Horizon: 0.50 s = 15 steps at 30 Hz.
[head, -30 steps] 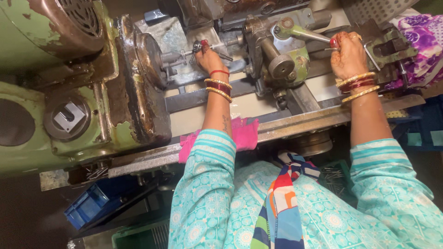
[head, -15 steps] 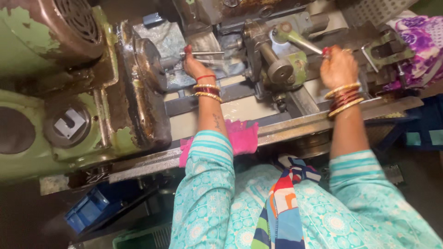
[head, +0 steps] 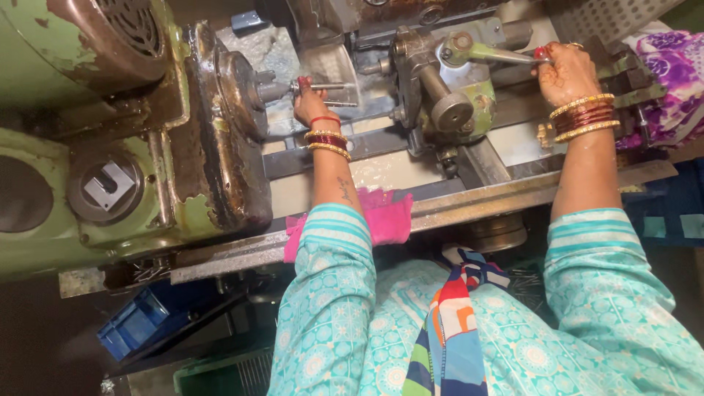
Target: The person repeatedly picks up metal rods from a green crate, places them into a metal press machine, and operates the lever to process them. The processed rods are then returned to the crate. The cycle repeats continuously throughout the clip.
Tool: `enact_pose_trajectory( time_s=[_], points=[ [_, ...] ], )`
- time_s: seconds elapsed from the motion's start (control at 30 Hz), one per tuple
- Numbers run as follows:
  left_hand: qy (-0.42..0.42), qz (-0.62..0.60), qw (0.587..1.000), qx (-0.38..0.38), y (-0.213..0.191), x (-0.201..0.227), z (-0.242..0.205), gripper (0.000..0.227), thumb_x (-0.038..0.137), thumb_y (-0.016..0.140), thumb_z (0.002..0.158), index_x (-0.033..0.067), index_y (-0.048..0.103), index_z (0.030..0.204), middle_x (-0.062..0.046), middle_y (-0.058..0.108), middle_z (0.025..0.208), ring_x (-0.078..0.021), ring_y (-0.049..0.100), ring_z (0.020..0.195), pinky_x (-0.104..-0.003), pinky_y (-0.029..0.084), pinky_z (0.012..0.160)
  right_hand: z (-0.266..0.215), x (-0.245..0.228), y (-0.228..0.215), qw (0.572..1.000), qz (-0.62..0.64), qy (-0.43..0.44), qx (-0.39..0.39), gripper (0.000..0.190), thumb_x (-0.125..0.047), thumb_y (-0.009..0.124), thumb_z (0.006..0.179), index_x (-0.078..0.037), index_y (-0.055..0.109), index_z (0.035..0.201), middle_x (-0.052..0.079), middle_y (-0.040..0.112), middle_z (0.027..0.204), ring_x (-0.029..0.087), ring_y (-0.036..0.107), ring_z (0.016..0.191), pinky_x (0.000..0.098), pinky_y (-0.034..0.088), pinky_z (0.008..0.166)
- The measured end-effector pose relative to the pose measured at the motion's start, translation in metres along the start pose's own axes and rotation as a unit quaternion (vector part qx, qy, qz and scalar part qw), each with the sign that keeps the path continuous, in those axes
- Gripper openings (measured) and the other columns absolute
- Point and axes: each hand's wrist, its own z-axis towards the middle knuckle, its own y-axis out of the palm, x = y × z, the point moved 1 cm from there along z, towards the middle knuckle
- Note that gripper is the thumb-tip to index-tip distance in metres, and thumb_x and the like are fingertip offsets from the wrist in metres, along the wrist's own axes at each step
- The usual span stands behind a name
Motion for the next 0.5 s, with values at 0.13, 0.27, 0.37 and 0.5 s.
enact_pose_trajectory(
  time_s=[0.13,0.27,0.37,0.5],
  points=[
    [-0.054,-0.043,0.998,0.001,0.003,0.007,-0.001,0.027,0.028,0.071,0.097,0.0011,0.071,0.102,-0.005,0.072,0.096,-0.0152,0.062,0.08,-0.031,0.054,0.071,0.009,0.004,-0.003,1.0,0.014,0.023,-0.016,0.02,-0.012,0.057,0.109,0.0,0.067,0.097,0.019,0.071,0.095,0.045,0.065,0.096,0.0526,0.052,0.087],
    [-0.098,-0.088,0.991,-0.013,0.003,0.006,0.006,0.024,0.03,0.071,0.097,0.006,0.07,0.101,-0.002,0.068,0.094,-0.0146,0.059,0.082,-0.032,0.051,0.073,-0.006,-0.007,0.0,0.999,-0.041,-0.005,0.018,0.012,-0.006,0.057,0.097,0.002,0.065,0.099,0.023,0.069,0.095,0.047,0.064,0.097,0.0551,0.051,0.087],
    [-0.102,-0.105,0.988,-0.042,0.005,0.008,0.016,0.011,0.019,0.07,0.093,0.0113,0.07,0.102,-0.001,0.068,0.098,-0.0155,0.06,0.085,-0.034,0.051,0.074,-0.022,-0.037,0.008,0.996,-0.069,0.056,0.024,0.014,-0.01,0.062,0.096,0.003,0.063,0.101,0.029,0.064,0.094,0.05,0.062,0.088,0.0583,0.05,0.076],
    [-0.114,-0.112,0.987,-0.026,-0.007,0.001,0.028,0.012,0.02,0.067,0.097,0.0085,0.07,0.101,-0.005,0.068,0.1,-0.0167,0.06,0.087,-0.035,0.053,0.078,-0.049,-0.071,0.014,0.99,-0.057,0.123,0.038,0.015,-0.01,0.064,0.094,0.0,0.062,0.105,0.03,0.062,0.096,0.052,0.063,0.086,0.0602,0.05,0.074]
  ],
)
